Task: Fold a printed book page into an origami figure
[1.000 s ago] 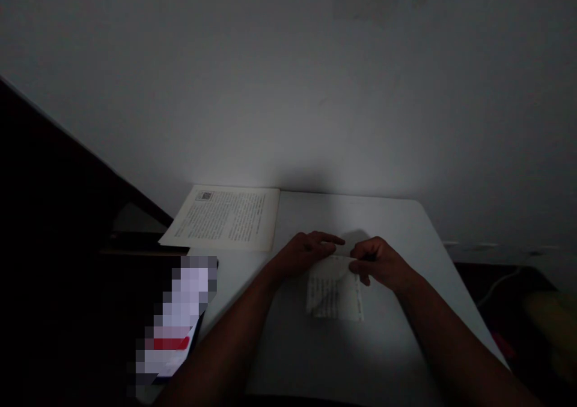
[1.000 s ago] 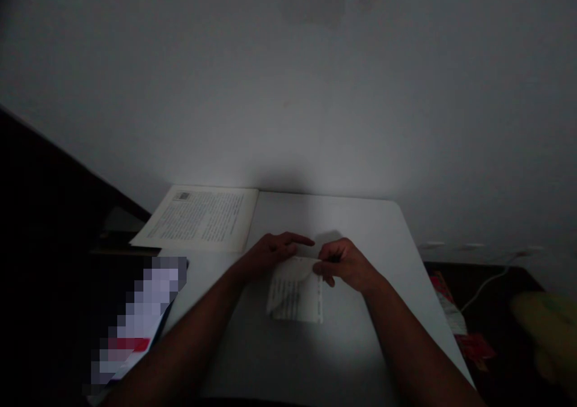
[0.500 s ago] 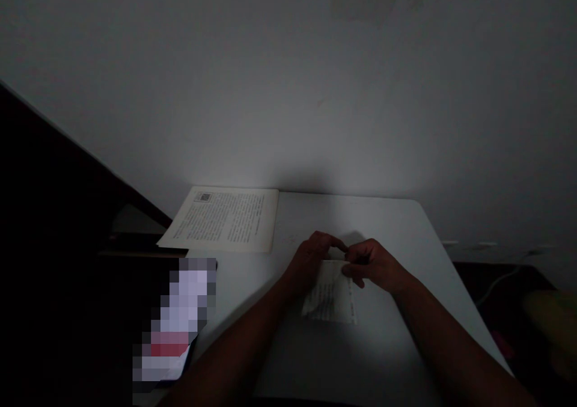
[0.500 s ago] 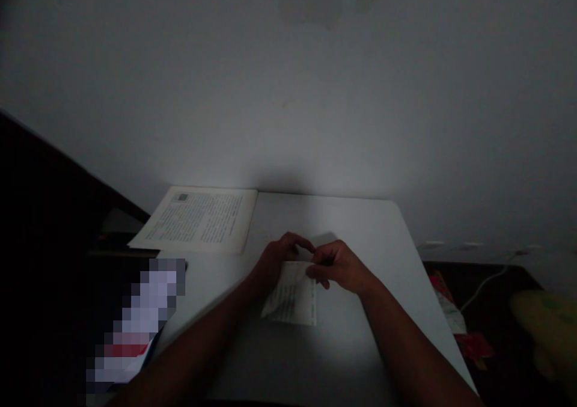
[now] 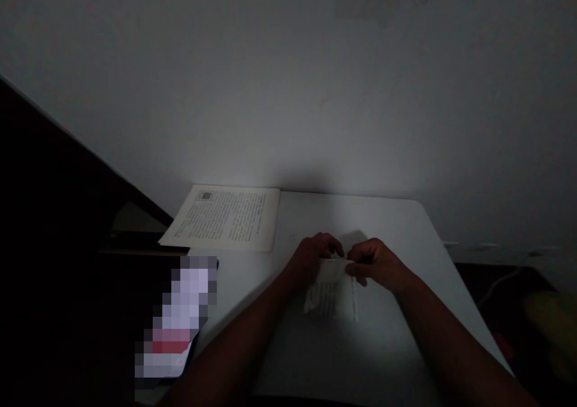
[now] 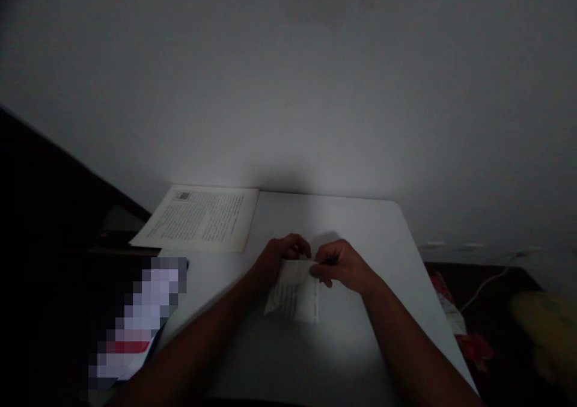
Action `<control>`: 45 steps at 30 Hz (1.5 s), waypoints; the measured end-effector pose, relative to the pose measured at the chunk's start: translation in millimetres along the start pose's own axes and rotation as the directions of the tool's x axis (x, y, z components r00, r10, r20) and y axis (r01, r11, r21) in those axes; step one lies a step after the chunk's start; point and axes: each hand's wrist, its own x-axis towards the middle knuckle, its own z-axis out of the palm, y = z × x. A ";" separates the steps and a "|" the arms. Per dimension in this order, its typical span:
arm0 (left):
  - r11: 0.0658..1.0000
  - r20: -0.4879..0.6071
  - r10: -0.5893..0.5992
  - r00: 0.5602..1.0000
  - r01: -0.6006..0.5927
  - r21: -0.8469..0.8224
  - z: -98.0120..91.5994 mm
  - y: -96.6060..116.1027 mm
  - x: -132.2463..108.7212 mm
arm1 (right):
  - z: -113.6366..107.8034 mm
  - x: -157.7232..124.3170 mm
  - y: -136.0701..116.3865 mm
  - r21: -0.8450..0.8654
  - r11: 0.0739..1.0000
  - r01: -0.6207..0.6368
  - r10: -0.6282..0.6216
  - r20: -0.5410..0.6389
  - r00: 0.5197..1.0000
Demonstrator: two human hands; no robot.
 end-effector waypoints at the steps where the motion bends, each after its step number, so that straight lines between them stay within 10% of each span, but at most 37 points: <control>1: 0.998 0.049 0.002 0.999 0.002 -0.065 -3.4 -0.7 0.9 | -1.8 -0.3 0.7 0.005 1.000 0.010 -0.010 0.006 1.000; 26: 0.995 -0.080 0.061 0.995 -0.067 -0.075 -4.5 -7.9 1.9 | -6.2 -0.6 4.7 -0.003 1.000 0.030 -0.030 0.012 0.999; 36: 0.919 -0.110 -0.177 0.978 0.124 -0.375 -8.3 -6.9 5.9 | -19.3 -1.0 5.4 -0.078 0.947 0.312 -0.316 -0.413 0.854; 45: 0.900 -0.138 -0.315 0.939 0.250 -0.357 -9.9 -4.2 4.1 | -15.0 -0.9 6.9 -0.122 0.939 0.322 -0.341 -0.464 0.818</control>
